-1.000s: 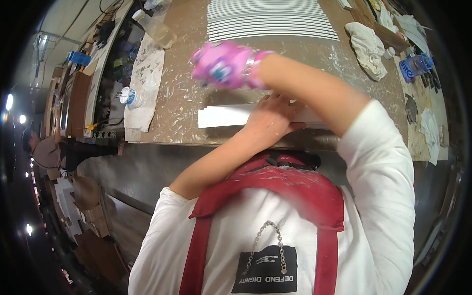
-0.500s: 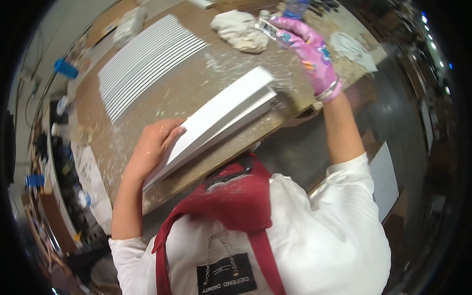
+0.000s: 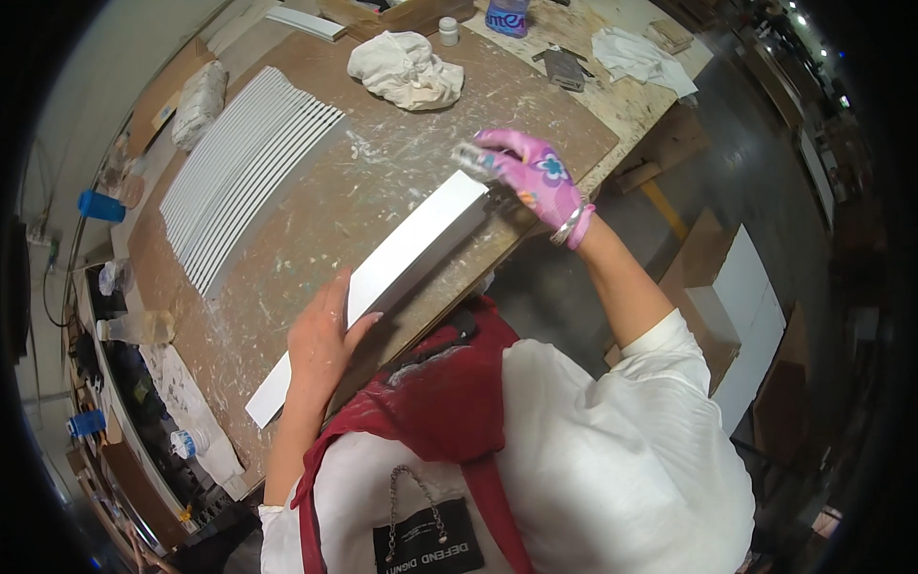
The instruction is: The person cleans white slats by hand with a white cloth and a cleaning tool, handling them one at a time and placing them on a stack.
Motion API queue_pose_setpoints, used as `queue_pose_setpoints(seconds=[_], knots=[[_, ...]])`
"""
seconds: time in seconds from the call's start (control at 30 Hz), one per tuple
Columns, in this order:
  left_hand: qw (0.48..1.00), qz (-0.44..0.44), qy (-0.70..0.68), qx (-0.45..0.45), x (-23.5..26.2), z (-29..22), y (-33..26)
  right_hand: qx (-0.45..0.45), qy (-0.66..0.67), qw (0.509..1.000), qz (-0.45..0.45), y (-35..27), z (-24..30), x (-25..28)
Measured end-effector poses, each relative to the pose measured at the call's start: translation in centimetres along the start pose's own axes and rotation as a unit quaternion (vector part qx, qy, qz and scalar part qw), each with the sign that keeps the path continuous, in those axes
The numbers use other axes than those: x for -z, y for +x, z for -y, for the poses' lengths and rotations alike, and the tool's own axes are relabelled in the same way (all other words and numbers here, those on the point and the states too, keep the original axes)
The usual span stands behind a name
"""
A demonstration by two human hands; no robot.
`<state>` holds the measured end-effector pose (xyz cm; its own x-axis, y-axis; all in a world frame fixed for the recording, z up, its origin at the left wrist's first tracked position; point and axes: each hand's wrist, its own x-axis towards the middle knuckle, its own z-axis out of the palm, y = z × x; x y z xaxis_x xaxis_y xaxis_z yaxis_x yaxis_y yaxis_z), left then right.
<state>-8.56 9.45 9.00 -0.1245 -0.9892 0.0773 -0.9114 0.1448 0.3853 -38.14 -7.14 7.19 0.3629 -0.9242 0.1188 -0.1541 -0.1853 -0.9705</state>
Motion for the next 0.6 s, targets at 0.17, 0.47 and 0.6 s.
queue_pose_setpoints(seconds=[0.17, 0.47, 0.6], knots=[[1.0, -0.006, 0.002, 0.013, 0.1, -0.1, -0.1, 0.001, -0.234, 0.962, 0.142, -2.4, 3.4, 3.1], [0.996, -0.068, -0.044, -0.037, -2.0, 2.2, -0.6, 0.228, -0.153, 0.917, 0.289, 4.9, 10.5, -12.2], [0.975, -0.16, -0.153, -0.033, -5.0, 3.3, -1.7, 0.497, -0.074, 0.745, 0.439, 2.7, 11.3, -29.6]])
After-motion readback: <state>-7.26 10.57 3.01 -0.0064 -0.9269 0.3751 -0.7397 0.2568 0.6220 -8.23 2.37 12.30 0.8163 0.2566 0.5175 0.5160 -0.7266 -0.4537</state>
